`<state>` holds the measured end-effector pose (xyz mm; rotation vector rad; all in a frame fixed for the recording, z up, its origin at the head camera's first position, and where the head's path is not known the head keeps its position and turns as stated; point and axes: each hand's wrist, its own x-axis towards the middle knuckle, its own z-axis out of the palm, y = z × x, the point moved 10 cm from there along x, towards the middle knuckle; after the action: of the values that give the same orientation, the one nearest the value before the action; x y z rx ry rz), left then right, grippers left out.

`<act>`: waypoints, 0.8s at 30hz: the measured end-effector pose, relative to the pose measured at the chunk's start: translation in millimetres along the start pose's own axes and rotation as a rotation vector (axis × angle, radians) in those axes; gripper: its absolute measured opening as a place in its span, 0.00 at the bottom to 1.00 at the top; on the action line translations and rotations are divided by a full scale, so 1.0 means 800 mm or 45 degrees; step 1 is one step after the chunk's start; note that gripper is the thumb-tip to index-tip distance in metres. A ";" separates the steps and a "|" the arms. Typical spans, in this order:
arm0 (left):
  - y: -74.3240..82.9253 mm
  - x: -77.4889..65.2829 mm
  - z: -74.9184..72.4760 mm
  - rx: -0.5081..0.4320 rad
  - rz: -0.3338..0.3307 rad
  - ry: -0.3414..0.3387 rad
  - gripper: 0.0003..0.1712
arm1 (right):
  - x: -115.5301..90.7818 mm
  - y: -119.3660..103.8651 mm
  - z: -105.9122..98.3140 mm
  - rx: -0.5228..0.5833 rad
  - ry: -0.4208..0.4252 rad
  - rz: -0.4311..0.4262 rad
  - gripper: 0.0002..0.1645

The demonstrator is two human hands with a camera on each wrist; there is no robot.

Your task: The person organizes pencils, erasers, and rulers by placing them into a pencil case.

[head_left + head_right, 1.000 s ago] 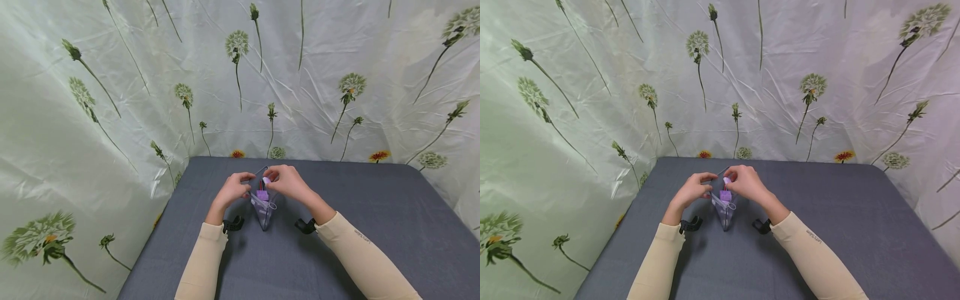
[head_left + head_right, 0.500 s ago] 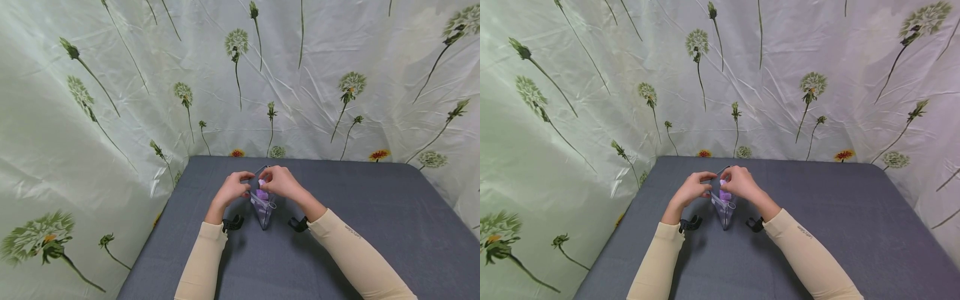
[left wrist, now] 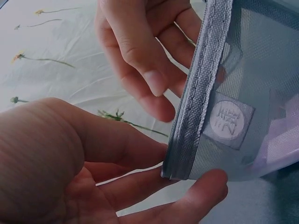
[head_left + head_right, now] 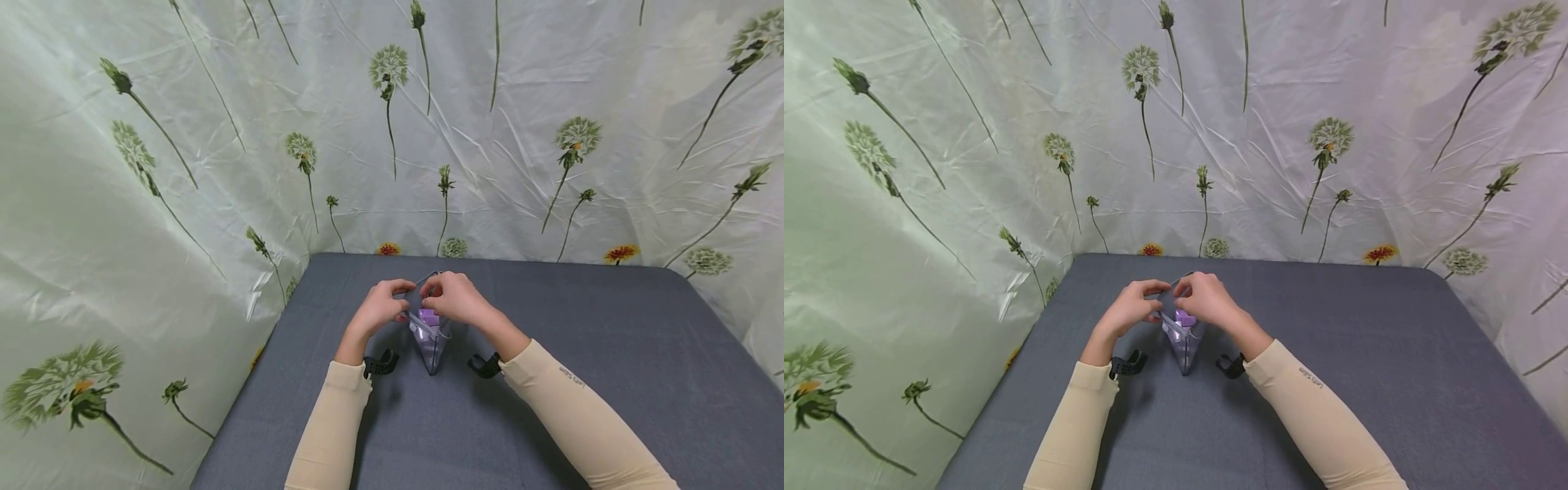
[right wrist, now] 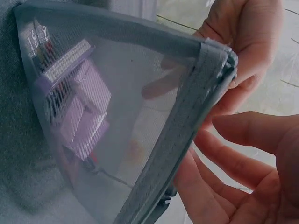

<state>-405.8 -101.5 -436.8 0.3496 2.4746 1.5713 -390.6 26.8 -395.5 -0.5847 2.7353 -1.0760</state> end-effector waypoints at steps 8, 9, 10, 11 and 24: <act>0.002 0.001 0.001 0.071 0.001 0.010 0.24 | -0.008 0.009 -0.019 0.007 0.101 -0.001 0.09; 0.002 0.002 0.001 0.073 -0.001 0.013 0.24 | -0.010 0.009 -0.022 0.004 0.116 -0.002 0.09; 0.003 0.002 0.001 0.079 -0.002 0.018 0.24 | -0.012 0.010 -0.025 -0.001 0.128 -0.007 0.09; 0.003 0.002 0.001 0.079 -0.002 0.021 0.24 | -0.014 0.010 -0.029 -0.004 0.141 -0.010 0.09; 0.007 0.001 0.002 0.162 0.019 0.064 0.22 | -0.038 0.018 -0.061 -0.009 0.244 -0.024 0.09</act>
<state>-405.2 -97.4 -432.4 0.3531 2.6235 1.4486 -380.8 79.3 -369.9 -0.5354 2.9022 -1.1849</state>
